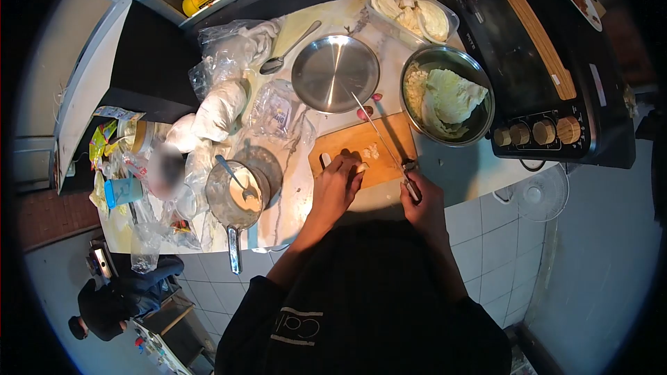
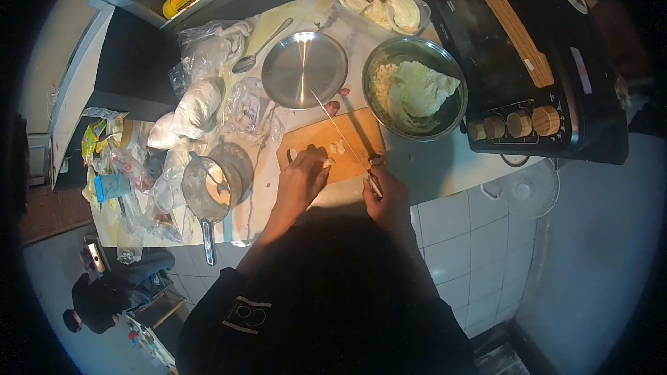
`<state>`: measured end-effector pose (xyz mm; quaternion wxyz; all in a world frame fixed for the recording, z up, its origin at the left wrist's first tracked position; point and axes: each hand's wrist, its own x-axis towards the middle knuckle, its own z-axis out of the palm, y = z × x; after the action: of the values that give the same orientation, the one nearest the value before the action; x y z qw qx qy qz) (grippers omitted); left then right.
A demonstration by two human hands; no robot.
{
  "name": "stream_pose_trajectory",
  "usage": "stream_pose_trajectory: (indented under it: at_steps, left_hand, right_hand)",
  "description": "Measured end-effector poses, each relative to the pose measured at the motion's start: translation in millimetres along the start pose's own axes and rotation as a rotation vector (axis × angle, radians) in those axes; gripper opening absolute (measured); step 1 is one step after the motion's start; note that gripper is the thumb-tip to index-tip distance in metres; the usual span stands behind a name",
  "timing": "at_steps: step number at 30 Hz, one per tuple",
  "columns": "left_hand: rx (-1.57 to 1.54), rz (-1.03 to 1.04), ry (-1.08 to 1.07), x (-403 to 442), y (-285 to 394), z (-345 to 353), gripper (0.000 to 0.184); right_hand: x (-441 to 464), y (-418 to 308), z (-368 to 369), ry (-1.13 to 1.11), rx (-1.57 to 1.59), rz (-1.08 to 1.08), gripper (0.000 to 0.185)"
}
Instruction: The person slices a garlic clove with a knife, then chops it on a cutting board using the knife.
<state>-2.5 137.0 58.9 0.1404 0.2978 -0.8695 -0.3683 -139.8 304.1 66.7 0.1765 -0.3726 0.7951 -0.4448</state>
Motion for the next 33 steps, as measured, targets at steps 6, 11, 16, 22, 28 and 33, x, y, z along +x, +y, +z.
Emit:
stream_pose_trajectory:
  at_steps: [6,11,16,22,28,33]
  left_hand:
    - [0.091,-0.049,0.111,-4,-13,-14,0.021]
    - [-0.012,-0.007,0.146,7,-17,-13,0.021]
    - [-0.095,0.047,0.145,10,-26,-6,0.019]
    - [-0.179,0.063,0.166,8,-34,0,0.019]
    - [-0.204,0.039,0.164,6,-33,3,0.017]
    - [-0.047,-0.016,0.228,15,-16,-6,0.018]
  right_hand:
    - [-11,-1,13,-0.236,0.005,0.072,0.019]
    - [-36,14,39,-0.021,-0.31,-0.346,0.033]
    - [-42,2,41,-0.234,-0.379,-0.022,0.037]
    - [-38,-10,60,-0.38,-0.459,0.245,0.033]
    - [-38,-22,61,-0.332,-0.385,0.344,0.023]
    - [-41,-4,43,-0.148,-0.2,0.301,0.016]
